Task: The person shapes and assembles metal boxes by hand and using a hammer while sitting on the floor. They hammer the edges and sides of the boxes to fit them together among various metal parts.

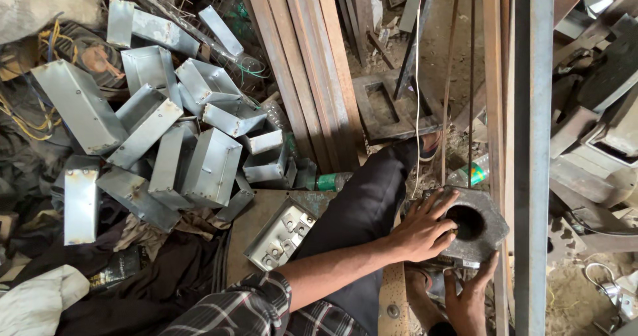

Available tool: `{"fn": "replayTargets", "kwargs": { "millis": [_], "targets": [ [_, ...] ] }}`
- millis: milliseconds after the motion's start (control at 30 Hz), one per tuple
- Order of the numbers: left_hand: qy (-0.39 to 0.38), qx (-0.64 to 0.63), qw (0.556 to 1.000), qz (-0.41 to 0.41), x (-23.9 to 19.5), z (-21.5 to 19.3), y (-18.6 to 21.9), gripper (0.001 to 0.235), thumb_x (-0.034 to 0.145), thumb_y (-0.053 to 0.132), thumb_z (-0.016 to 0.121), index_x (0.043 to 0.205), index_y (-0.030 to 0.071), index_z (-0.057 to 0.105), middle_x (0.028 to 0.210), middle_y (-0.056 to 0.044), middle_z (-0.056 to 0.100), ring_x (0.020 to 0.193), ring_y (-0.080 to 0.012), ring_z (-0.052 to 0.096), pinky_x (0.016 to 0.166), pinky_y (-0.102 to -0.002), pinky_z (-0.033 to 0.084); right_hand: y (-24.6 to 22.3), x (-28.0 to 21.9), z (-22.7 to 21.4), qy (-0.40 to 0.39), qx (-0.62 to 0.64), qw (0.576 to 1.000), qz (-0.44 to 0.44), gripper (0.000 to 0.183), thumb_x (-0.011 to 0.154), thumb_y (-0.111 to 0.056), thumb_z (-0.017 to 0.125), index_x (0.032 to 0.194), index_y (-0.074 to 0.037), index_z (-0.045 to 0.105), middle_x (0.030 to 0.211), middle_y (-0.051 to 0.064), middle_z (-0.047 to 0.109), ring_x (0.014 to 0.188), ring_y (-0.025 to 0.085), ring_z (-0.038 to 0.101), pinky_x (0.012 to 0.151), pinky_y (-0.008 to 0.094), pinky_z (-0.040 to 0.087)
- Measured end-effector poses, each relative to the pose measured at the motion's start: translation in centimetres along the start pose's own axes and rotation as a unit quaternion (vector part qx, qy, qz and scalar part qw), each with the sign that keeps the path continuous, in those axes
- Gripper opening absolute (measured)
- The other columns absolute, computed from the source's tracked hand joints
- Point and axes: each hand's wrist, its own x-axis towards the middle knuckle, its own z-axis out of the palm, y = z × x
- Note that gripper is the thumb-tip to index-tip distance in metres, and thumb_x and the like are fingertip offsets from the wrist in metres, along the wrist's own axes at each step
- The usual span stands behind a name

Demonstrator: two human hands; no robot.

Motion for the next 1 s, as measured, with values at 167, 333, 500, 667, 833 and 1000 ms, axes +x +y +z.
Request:
{"fn": "replayTargets", "kwargs": {
  "millis": [167,333,500,667,833,1000],
  "targets": [
    [-0.005,0.004,1.0,-0.003,0.5,0.0,-0.2,0.032,0.099,0.032,0.059,0.114,0.006,0.072,0.175,-0.019,0.014,0.161,-0.0451,0.016,0.122,-0.071,0.025,0.5,0.2,0.1,0.003,-0.012,1.0,-0.016,0.108,0.088,0.0,0.066,0.163,-0.014,-0.01,0.166,0.035,0.012,0.149,0.052,0.028,0.101,0.059,0.049],
    [0.035,-0.023,0.999,0.006,0.0,-2.1,0.9,0.038,0.1,0.028,0.061,0.13,0.005,0.06,0.171,-0.022,0.026,0.159,-0.0438,0.027,0.121,-0.063,0.034,0.0,-0.2,0.4,-0.008,0.056,0.996,-0.068,0.105,0.087,-0.005,0.06,0.163,-0.008,-0.012,0.167,0.034,0.014,0.145,0.047,0.038,0.103,0.053,0.052],
    [0.107,-0.091,0.99,0.022,1.0,-1.2,0.9,0.055,0.091,0.017,0.068,0.142,0.0,0.052,0.158,-0.025,0.042,0.137,-0.0446,0.048,0.112,-0.054,0.04,2.2,0.1,0.2,0.067,-0.044,0.994,-0.077,0.101,0.087,0.001,0.07,0.161,0.004,0.001,0.165,0.036,0.016,0.154,0.047,0.02,0.123,0.046,0.024],
    [0.014,-0.385,0.91,-0.152,2.8,-8.1,4.1,0.048,0.088,0.006,0.061,0.136,0.009,0.059,0.134,-0.012,0.061,0.11,-0.0274,0.071,0.095,-0.038,0.056,7.9,-1.0,-0.1,0.205,-0.079,0.973,-0.066,0.086,0.09,0.006,0.058,0.162,0.007,0.012,0.166,0.038,0.022,0.151,0.048,0.031,0.124,0.046,0.03],
    [0.114,-0.143,0.983,-0.002,1.9,-16.2,2.0,0.022,0.095,0.004,0.065,0.116,0.003,0.068,0.129,-0.015,0.067,0.128,-0.0325,0.061,0.113,-0.043,0.046,14.9,-1.9,-0.2,0.222,-0.146,0.934,0.239,0.077,0.089,-0.025,0.068,0.155,-0.008,0.034,0.153,0.036,0.037,0.128,0.055,0.047,0.108,0.058,0.041],
    [0.015,-0.299,0.95,-0.088,14.8,-0.2,-6.0,0.005,0.099,0.01,0.059,0.099,0.006,0.062,0.108,-0.014,0.064,0.105,-0.0307,0.059,0.094,-0.041,0.046,20.7,-3.8,2.1,0.182,-0.264,0.885,0.338,0.055,0.084,-0.025,0.073,0.134,-0.007,0.057,0.13,0.033,0.057,0.116,0.054,0.059,0.102,0.062,0.046]
  ]
}}
